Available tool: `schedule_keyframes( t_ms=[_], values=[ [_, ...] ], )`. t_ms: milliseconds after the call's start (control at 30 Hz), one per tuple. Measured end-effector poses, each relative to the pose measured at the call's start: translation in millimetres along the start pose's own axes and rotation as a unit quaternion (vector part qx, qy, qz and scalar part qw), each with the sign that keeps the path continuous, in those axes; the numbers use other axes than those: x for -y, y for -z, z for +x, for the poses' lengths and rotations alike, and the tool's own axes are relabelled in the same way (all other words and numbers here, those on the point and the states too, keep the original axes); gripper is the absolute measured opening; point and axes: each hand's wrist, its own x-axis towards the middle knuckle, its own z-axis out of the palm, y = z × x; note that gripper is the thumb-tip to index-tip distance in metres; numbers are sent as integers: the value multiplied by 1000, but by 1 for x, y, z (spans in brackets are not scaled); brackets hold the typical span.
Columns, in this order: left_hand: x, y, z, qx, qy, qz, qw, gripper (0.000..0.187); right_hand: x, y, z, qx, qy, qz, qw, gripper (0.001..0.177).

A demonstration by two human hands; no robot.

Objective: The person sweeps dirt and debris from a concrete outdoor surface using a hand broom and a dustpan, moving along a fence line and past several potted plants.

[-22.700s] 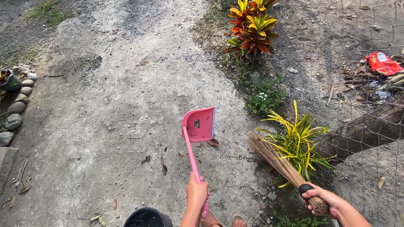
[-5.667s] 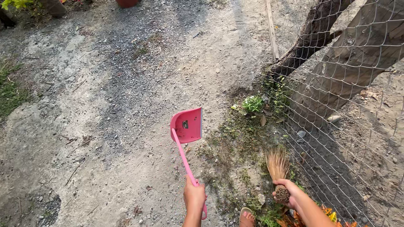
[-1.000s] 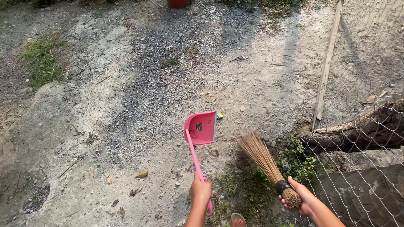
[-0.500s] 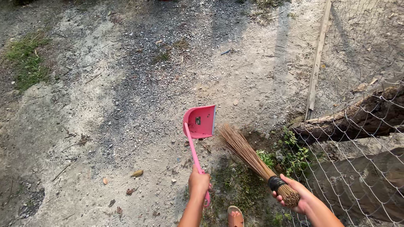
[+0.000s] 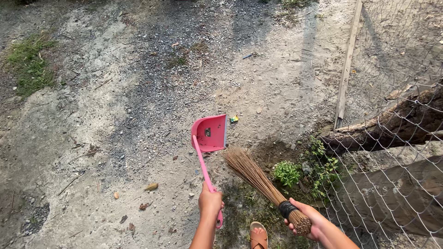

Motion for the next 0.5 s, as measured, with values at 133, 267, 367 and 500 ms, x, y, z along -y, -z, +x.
schedule_keyframes(
  t_ms=[133, 267, 367, 500],
  values=[
    [11, 17, -2, -12, -10, -4, 1000, 43, -2, -5, 17, -82, 48, -69, 993, 52],
    [43, 34, -7, -24, -12, 15, 1000, 41, -17, -59, 94, -141, 78, -19, 987, 52],
    [60, 49, -7, -37, -11, -12, 999, 47, -36, -113, 135, -63, 45, -96, 992, 43],
    [85, 73, -5, -37, 6, 1, 999, 42, -62, -153, 127, 14, 28, -141, 990, 37]
  ],
)
